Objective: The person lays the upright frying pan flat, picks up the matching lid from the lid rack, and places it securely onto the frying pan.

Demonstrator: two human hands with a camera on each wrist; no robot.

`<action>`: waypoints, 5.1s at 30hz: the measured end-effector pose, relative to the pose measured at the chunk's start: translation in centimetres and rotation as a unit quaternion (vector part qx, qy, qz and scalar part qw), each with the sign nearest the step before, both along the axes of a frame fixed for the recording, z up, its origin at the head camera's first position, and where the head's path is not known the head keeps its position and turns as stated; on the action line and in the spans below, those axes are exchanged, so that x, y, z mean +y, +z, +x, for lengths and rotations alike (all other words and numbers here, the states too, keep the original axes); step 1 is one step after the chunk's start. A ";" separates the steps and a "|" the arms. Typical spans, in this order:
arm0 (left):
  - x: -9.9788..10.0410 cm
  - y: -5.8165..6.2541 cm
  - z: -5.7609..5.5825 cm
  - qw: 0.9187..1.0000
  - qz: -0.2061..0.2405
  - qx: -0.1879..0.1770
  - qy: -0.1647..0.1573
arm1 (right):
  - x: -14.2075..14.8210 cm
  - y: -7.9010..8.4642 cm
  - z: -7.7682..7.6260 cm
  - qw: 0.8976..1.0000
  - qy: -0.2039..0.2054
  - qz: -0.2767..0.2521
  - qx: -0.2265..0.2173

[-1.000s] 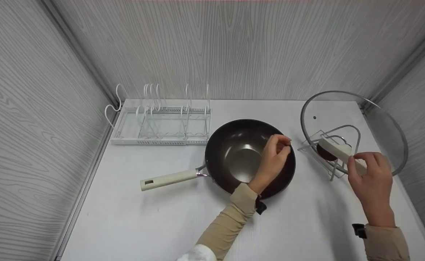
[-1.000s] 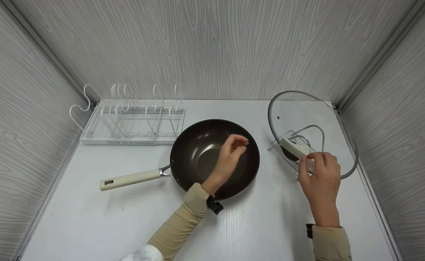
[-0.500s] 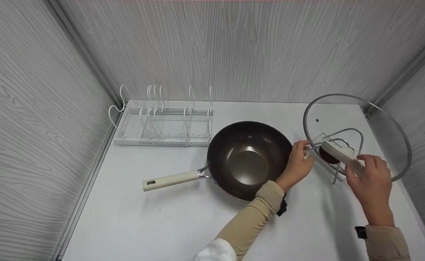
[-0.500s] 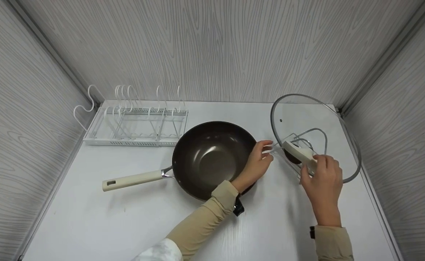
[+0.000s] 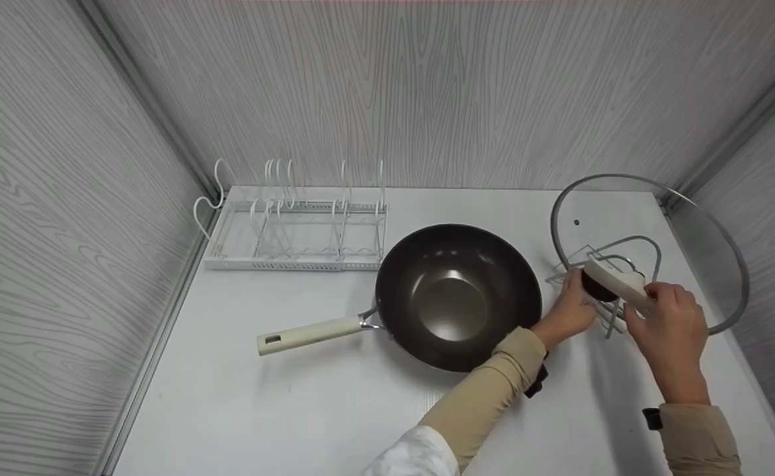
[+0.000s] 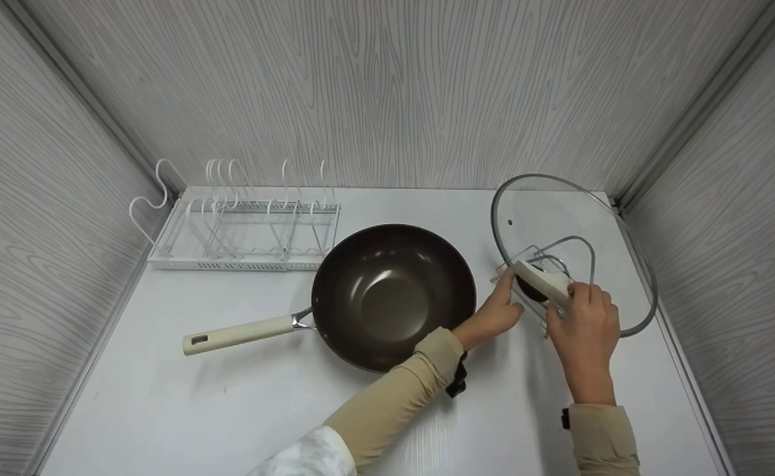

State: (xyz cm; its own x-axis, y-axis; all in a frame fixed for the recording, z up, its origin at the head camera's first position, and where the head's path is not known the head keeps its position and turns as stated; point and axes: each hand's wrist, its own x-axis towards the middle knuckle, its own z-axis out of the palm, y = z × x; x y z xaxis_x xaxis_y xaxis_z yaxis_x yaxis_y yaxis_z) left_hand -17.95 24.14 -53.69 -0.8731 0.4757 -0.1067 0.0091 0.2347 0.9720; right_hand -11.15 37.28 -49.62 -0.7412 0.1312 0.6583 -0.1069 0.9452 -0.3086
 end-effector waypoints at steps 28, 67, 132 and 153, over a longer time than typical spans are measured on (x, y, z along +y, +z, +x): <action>0.9 -1.1 -0.5 0.998 0.050 -0.039 0.010 | 1.3 0.0 -1.1 0.985 -0.084 0.012 -0.152; 0.1 3.4 -2.4 0.996 0.016 -0.036 0.082 | -0.7 6.2 1.9 0.992 -0.106 0.017 0.063; -37.3 2.3 5.0 0.809 -0.402 0.429 0.021 | -8.0 10.5 7.5 0.984 0.114 -0.084 0.111; -43.0 -1.4 4.9 0.791 -0.401 0.458 0.069 | -9.6 10.4 5.6 0.978 0.191 -0.077 0.035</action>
